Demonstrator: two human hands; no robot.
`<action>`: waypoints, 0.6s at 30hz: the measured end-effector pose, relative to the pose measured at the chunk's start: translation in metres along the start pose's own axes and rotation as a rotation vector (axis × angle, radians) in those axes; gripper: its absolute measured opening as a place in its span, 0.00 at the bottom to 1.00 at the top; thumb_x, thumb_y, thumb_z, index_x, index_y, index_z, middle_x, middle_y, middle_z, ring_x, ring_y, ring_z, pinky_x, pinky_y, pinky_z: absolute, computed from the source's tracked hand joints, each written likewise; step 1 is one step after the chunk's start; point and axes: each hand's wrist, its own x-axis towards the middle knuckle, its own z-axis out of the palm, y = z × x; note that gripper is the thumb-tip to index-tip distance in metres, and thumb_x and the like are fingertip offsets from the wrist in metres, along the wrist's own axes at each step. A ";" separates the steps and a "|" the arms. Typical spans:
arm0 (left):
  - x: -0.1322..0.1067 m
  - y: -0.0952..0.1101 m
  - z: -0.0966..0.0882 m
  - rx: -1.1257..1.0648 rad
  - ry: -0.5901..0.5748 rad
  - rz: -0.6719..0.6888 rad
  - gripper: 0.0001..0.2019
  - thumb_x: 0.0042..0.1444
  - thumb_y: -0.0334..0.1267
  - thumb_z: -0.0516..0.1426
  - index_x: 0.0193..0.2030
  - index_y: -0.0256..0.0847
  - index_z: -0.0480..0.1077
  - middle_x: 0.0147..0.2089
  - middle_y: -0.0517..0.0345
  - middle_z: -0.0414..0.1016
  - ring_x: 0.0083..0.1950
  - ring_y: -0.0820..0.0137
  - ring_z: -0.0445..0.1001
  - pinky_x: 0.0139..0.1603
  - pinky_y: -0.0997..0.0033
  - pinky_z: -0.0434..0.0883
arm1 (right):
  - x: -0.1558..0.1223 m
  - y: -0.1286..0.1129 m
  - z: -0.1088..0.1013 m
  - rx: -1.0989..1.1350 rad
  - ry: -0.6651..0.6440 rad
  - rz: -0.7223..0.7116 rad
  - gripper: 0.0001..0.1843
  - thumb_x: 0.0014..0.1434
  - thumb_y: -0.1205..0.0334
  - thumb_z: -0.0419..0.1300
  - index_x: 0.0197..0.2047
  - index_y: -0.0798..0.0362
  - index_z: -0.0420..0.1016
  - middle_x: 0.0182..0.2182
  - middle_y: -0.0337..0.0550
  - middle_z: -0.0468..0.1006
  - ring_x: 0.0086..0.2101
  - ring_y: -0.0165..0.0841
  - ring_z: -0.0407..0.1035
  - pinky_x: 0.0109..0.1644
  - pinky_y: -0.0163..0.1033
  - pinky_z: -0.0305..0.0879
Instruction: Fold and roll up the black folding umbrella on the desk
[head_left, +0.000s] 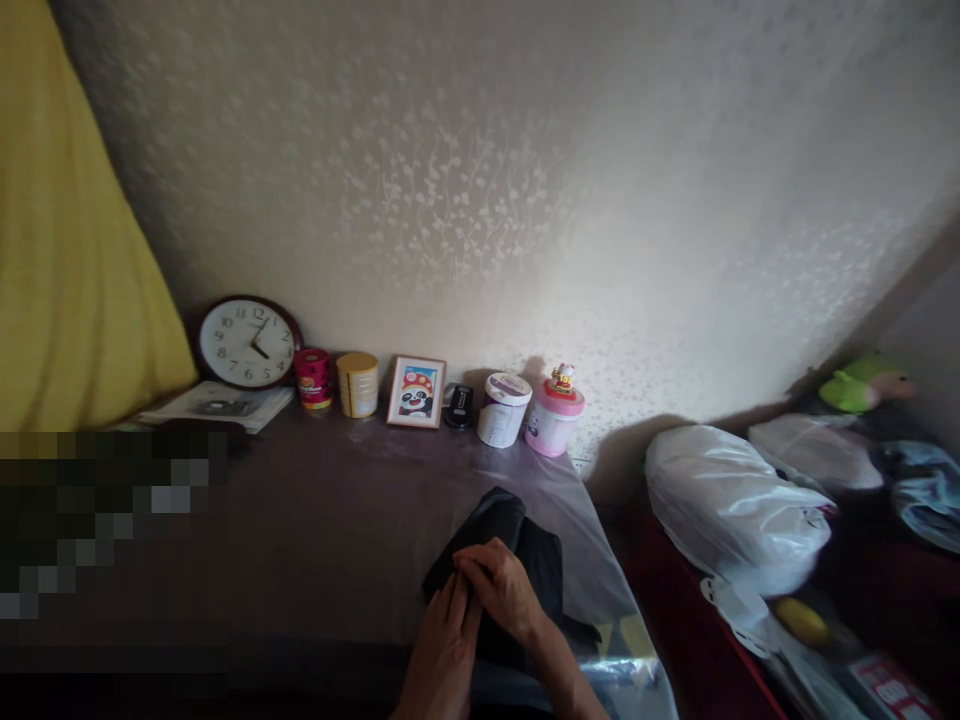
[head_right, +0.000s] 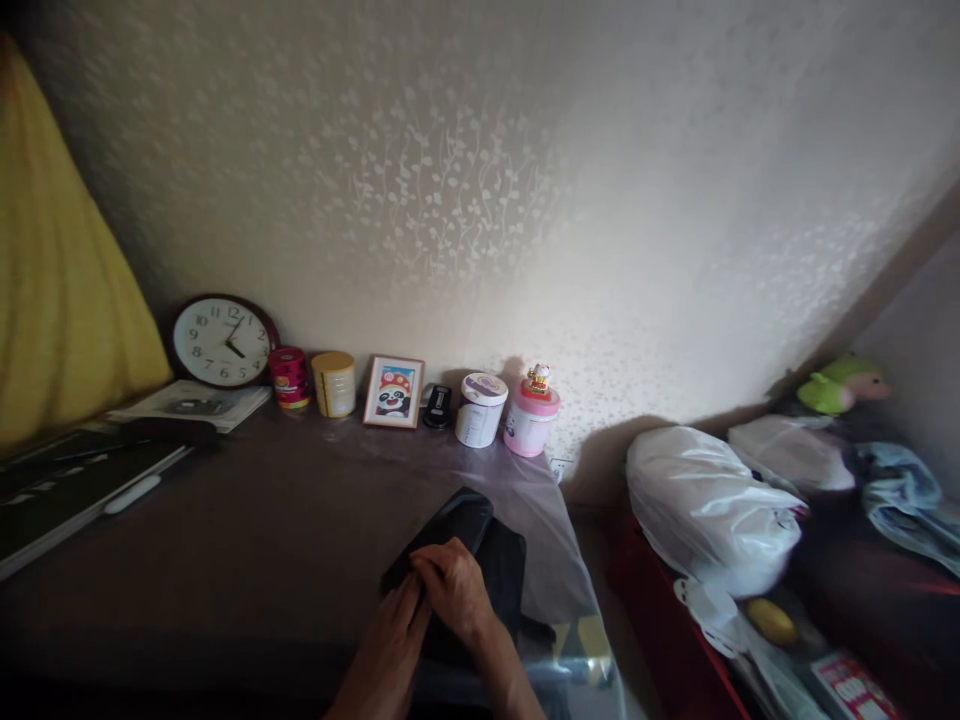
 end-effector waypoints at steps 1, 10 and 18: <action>0.000 -0.001 0.003 -0.007 -0.012 0.004 0.37 0.42 0.20 0.47 0.64 0.30 0.49 0.66 0.38 0.50 0.65 0.57 0.53 0.62 0.54 0.58 | -0.004 0.000 0.000 -0.006 0.016 -0.039 0.14 0.63 0.60 0.49 0.41 0.46 0.77 0.36 0.38 0.80 0.39 0.32 0.70 0.46 0.37 0.62; 0.001 -0.005 0.039 0.045 0.101 -0.033 0.38 0.48 0.17 0.44 0.66 0.40 0.42 0.65 0.43 0.53 0.64 0.58 0.57 0.60 0.59 0.62 | 0.010 0.046 0.000 -0.193 0.064 -0.217 0.15 0.64 0.63 0.47 0.44 0.51 0.75 0.43 0.43 0.78 0.51 0.36 0.64 0.59 0.49 0.53; 0.001 -0.004 0.047 0.062 0.115 -0.067 0.41 0.49 0.17 0.43 0.66 0.45 0.27 0.65 0.42 0.55 0.62 0.57 0.59 0.57 0.58 0.64 | 0.053 0.091 -0.012 -0.251 0.052 -0.133 0.18 0.64 0.63 0.44 0.43 0.50 0.75 0.42 0.42 0.78 0.50 0.35 0.64 0.58 0.46 0.53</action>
